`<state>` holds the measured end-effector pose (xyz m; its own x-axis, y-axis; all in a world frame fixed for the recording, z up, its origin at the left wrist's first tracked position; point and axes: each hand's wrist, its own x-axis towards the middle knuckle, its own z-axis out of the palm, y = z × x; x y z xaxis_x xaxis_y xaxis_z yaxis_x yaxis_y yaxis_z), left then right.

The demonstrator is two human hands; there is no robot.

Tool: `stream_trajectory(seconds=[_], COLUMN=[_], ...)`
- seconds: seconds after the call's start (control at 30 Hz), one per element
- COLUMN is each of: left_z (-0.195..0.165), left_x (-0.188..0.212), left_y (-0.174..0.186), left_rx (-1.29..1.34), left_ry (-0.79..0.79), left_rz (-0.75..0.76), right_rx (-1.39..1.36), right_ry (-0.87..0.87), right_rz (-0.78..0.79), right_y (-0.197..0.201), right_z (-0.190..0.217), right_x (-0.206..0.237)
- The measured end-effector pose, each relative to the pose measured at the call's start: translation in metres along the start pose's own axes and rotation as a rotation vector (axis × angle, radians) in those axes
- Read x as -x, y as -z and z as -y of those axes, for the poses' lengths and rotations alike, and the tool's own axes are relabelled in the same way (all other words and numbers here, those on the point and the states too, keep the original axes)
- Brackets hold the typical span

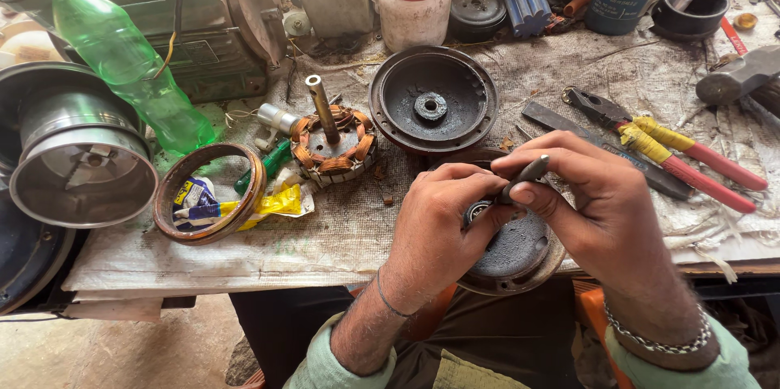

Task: The person seats a ball bearing into a circular motor end-bell housing on a cluttered workbench. They hold the bearing in the housing bore and use a metal rod to press and tap around the bearing repeatedly, working it evenly into place by hand.

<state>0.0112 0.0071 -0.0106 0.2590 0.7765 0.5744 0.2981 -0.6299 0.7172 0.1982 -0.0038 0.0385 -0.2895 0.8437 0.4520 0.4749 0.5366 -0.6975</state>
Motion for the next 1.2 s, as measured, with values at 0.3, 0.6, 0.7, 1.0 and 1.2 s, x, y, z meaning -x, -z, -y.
stream_trajectory(seconds=[0.3, 0.6, 0.7, 1.0, 1.2], left_z=[-0.001, 0.003, 0.004, 0.003, -0.003], left_x=[-0.001, 0.001, 0.002, -0.001, -0.003], left_y=[0.0, 0.0, 0.0, 0.003, 0.003], left_rx=[-0.019, 0.057, 0.012, 0.075, 0.02], left_ry=[0.027, 0.054, 0.014, 0.021, 0.051], left_rz=[-0.015, -0.036, -0.064, -0.01, 0.015], right_rx=[0.031, 0.466, 0.52, 0.72, 0.671], right_ry=[0.12, 0.345, 0.337, 0.43, 0.41], right_rz=[0.085, 0.194, 0.209, 0.166, 0.155], right_y=[0.022, 0.018, 0.012, 0.006, 0.036], right_z=[0.02, 0.015, 0.014, 0.009, 0.013], right_x=[0.0, -0.01, -0.011, -0.009, 0.002])
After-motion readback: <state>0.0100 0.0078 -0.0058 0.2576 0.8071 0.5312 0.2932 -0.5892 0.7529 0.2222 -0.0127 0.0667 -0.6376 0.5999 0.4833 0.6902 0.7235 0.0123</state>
